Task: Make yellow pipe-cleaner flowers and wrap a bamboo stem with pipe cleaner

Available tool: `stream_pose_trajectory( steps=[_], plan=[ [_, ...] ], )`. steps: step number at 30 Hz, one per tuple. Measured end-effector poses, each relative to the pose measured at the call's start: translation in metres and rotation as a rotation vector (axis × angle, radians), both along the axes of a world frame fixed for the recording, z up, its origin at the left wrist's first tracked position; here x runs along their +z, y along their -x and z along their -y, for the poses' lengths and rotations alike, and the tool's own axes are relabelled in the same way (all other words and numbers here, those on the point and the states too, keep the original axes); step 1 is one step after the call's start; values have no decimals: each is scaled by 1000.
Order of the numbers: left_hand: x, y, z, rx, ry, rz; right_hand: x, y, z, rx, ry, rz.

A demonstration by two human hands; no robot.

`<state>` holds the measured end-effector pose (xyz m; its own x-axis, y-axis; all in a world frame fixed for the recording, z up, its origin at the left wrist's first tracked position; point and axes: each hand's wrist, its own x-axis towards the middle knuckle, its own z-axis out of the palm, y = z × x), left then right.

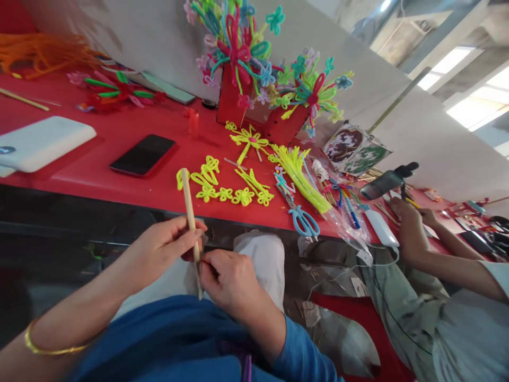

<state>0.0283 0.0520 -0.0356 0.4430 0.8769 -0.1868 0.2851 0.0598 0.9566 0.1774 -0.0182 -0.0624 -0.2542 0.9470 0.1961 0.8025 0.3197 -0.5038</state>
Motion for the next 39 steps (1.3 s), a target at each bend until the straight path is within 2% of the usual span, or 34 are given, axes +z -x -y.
stream_pose_trajectory(
  steps=[4,7,12,16,19,22,25,28,31,32,34,36,38,39],
  plan=[
    [-3,-2,3,41,-211,-154,8,1,-3,44,5,127],
    [-10,-4,6,50,-305,-223,10,2,-5,71,-6,208],
    [-15,-4,7,-64,-365,-229,9,3,-7,187,-72,241],
    [-12,0,4,-210,-277,-139,10,1,-9,248,-61,157],
    [-11,0,2,-241,-181,-65,10,0,-11,265,-13,14],
    [-11,3,0,-260,-28,3,12,-9,-12,293,102,-204],
    [-15,15,-3,-134,192,81,19,-28,-14,249,175,-448],
    [-21,30,-5,27,308,195,23,-51,-19,97,161,-418],
    [-20,34,-3,126,320,308,10,-61,-27,-46,199,-95],
    [-19,33,-2,154,315,340,1,-61,-29,-74,223,28],
    [-15,30,0,200,304,368,-20,-53,-31,-122,244,130],
    [-12,27,0,240,274,355,-44,-36,-28,-121,238,95],
    [-12,26,-1,262,231,337,-68,-11,-23,11,269,-154],
    [-13,26,-1,264,209,330,-79,2,-21,52,282,-208]
  ],
)
